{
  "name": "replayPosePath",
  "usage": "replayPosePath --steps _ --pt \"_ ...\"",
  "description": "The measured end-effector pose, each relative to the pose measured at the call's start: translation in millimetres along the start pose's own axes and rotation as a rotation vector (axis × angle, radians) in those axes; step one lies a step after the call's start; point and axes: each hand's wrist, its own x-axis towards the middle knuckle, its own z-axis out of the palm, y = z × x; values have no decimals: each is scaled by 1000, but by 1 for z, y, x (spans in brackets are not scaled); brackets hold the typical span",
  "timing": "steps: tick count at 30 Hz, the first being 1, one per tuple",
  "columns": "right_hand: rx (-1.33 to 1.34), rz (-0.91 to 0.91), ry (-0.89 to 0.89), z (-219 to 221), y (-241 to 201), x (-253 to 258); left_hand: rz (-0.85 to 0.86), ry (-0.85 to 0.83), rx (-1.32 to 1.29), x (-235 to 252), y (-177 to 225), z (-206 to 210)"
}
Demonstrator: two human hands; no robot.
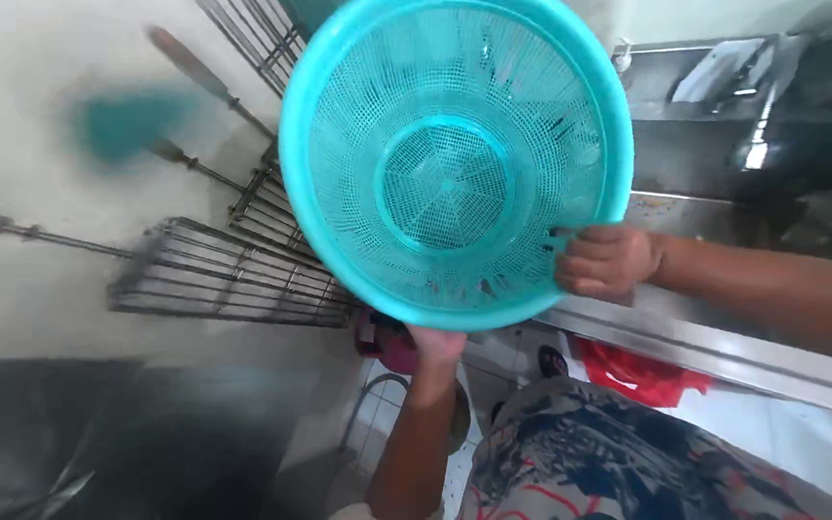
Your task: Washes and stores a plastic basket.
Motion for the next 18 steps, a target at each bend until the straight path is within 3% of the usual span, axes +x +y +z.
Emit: replayPosePath --steps 2,7,16,18 --pt "38 4 6 5 9 -11 34 40 -26 10 -13 6" --pt "111 1 42 18 32 -28 79 -61 -45 29 -35 8" --pt "161 -23 46 34 39 -34 26 236 -9 27 -39 -2" --pt "154 -9 60 37 37 -32 38 231 -12 31 -35 0"
